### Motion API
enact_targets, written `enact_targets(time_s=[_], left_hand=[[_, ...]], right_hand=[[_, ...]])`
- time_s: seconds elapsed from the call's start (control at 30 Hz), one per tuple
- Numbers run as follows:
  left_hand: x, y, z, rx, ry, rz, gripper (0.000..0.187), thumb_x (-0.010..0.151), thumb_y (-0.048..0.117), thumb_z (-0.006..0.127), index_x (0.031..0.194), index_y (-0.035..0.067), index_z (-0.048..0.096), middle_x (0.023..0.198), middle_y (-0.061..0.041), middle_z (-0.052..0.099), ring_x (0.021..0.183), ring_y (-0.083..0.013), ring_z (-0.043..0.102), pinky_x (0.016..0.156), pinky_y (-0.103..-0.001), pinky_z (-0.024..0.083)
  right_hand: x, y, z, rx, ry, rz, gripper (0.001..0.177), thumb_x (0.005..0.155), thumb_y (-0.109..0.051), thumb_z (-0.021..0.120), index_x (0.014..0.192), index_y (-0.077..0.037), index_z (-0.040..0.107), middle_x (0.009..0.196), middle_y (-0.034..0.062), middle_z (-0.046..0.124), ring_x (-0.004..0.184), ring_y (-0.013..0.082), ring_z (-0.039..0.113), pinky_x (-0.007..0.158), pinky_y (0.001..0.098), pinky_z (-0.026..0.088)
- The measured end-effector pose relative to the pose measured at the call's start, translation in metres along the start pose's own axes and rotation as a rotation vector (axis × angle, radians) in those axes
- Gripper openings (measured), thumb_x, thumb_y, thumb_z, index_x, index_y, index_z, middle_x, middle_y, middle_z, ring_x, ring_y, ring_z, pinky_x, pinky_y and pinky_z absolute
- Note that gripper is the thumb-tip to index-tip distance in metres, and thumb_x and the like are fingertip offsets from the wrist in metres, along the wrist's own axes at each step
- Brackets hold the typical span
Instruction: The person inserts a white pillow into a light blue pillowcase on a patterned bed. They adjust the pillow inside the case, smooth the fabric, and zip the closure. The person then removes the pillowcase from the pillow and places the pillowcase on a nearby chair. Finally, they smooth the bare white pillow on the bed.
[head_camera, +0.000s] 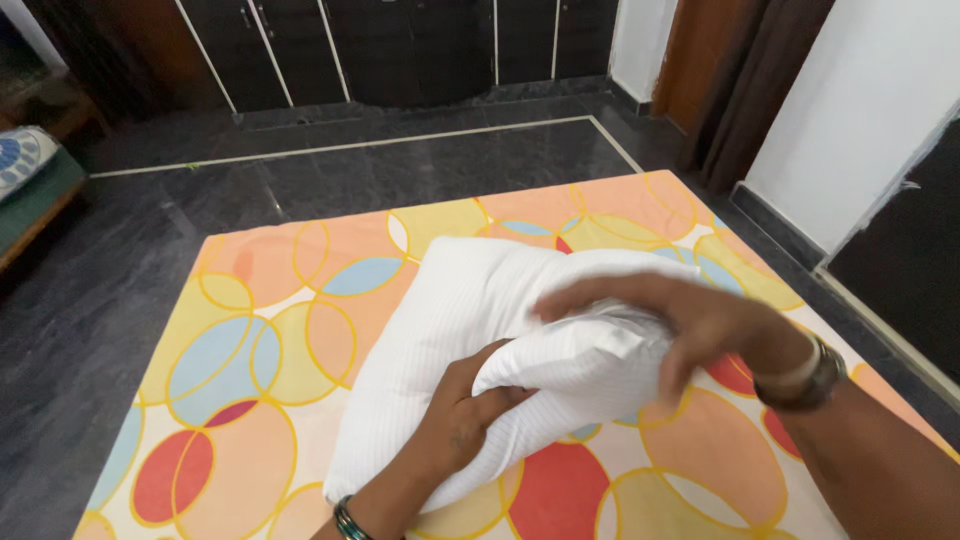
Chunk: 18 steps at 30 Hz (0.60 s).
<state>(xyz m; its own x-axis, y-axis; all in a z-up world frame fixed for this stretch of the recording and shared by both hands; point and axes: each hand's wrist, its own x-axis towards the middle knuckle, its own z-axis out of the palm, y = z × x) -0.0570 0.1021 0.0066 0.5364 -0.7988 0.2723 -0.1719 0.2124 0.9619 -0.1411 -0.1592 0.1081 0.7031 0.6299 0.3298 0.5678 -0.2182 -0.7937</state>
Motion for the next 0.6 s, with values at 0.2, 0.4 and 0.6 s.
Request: enact_targets(time_s=[0.2,0.4,0.6], left_hand=[[-0.008,0.018,0.005,0.111,0.086,0.108,0.053,0.080,0.017,0.073,0.128,-0.003,0.063,0.113,-0.012,0.075,0.107,-0.0212,0.070,0.095,-0.036,0.056],[-0.011,0.041,0.025,0.340,0.100,-0.015,0.051,0.072,0.023,0.084,0.116,0.002,0.069,0.103,-0.011,0.078,0.093,-0.0191,0.075,0.083,-0.034,0.057],[-0.006,0.033,0.025,0.283,0.133,-0.121,0.034,0.083,0.032,0.079,0.101,0.003,0.077,0.086,-0.007,0.081,0.080,-0.0152,0.076,0.073,-0.031,0.058]], right_hand=[[0.008,-0.001,0.042,-0.463,0.323,0.273,0.070,0.071,-0.029,0.086,0.135,-0.008,0.066,0.122,0.0093,0.075,0.114,0.0226,0.068,0.097,0.0395,0.052],[0.020,0.048,0.066,-0.471,0.500,0.395,0.051,0.076,-0.032,0.083,0.117,-0.005,0.070,0.104,0.0092,0.077,0.097,0.0210,0.071,0.086,0.0377,0.055],[0.017,0.057,0.063,-0.402,0.529,0.394,0.039,0.081,-0.035,0.080,0.099,-0.002,0.074,0.087,0.0091,0.078,0.080,0.0193,0.074,0.075,0.0360,0.057]])
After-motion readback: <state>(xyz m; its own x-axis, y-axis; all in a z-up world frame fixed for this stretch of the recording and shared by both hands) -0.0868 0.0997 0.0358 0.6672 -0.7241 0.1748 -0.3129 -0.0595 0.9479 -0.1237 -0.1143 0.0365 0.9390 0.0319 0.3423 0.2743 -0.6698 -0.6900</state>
